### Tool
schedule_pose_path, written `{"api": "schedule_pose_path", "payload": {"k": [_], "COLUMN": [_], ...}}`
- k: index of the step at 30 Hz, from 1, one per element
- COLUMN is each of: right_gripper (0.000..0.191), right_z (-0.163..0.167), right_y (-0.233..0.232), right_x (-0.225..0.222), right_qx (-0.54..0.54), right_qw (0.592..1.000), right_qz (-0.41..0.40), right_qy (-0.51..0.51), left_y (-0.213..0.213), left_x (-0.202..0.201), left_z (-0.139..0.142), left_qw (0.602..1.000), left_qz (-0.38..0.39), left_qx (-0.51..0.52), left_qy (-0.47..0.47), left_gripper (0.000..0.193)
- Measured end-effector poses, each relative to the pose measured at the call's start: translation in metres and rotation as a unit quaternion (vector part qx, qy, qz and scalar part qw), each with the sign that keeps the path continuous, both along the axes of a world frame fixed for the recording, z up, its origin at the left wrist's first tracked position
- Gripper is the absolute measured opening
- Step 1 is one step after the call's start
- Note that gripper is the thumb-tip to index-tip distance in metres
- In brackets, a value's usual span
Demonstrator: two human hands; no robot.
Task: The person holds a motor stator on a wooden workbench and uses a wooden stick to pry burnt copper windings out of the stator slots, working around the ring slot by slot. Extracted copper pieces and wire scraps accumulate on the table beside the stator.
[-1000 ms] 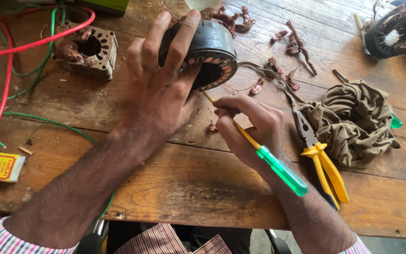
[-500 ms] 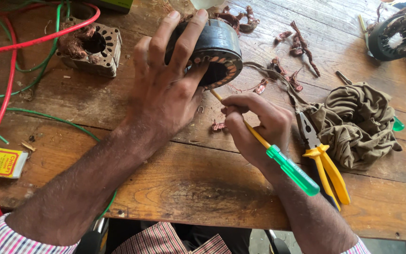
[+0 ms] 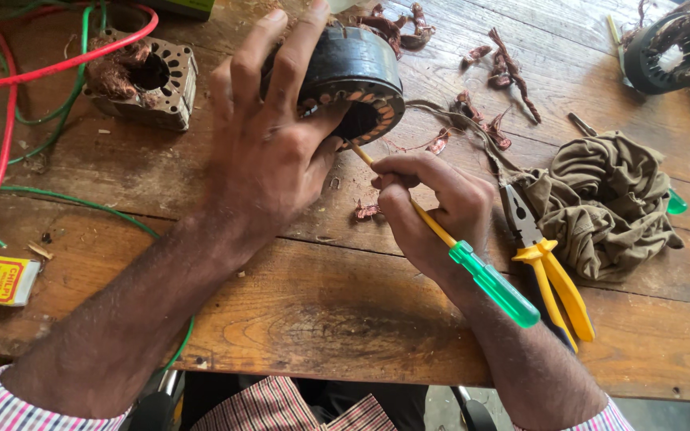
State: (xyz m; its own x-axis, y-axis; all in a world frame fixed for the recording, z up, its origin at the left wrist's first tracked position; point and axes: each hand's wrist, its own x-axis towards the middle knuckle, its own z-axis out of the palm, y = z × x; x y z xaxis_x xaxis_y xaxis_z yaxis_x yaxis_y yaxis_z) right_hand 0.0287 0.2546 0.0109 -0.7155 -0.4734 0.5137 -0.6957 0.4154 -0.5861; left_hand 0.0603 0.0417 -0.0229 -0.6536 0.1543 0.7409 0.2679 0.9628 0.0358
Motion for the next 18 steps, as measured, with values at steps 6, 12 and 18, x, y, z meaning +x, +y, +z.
{"api": "schedule_pose_path", "payload": {"k": [6,12,18], "right_gripper": [0.016,0.016,0.017], "right_z": [0.001,0.000,0.000], "right_y": [-0.001,-0.001,0.000], "right_x": [0.000,-0.001,0.000], "right_qx": [-0.010,-0.013,-0.014], "right_qw": [1.000,1.000,1.000], "right_qz": [-0.002,0.003,0.003], "right_qy": [-0.006,0.003,0.005], "left_y": [0.001,0.001,0.001], "left_x": [0.003,-0.001,-0.004], "left_z": [0.005,-0.001,-0.016], "left_qw": [1.000,0.999,0.997], "left_qz": [0.007,0.016,0.027], "left_qx": [0.012,-0.033,-0.074], "left_qy": [-0.021,0.007,0.019], "left_gripper": [0.034,0.024,0.016]}}
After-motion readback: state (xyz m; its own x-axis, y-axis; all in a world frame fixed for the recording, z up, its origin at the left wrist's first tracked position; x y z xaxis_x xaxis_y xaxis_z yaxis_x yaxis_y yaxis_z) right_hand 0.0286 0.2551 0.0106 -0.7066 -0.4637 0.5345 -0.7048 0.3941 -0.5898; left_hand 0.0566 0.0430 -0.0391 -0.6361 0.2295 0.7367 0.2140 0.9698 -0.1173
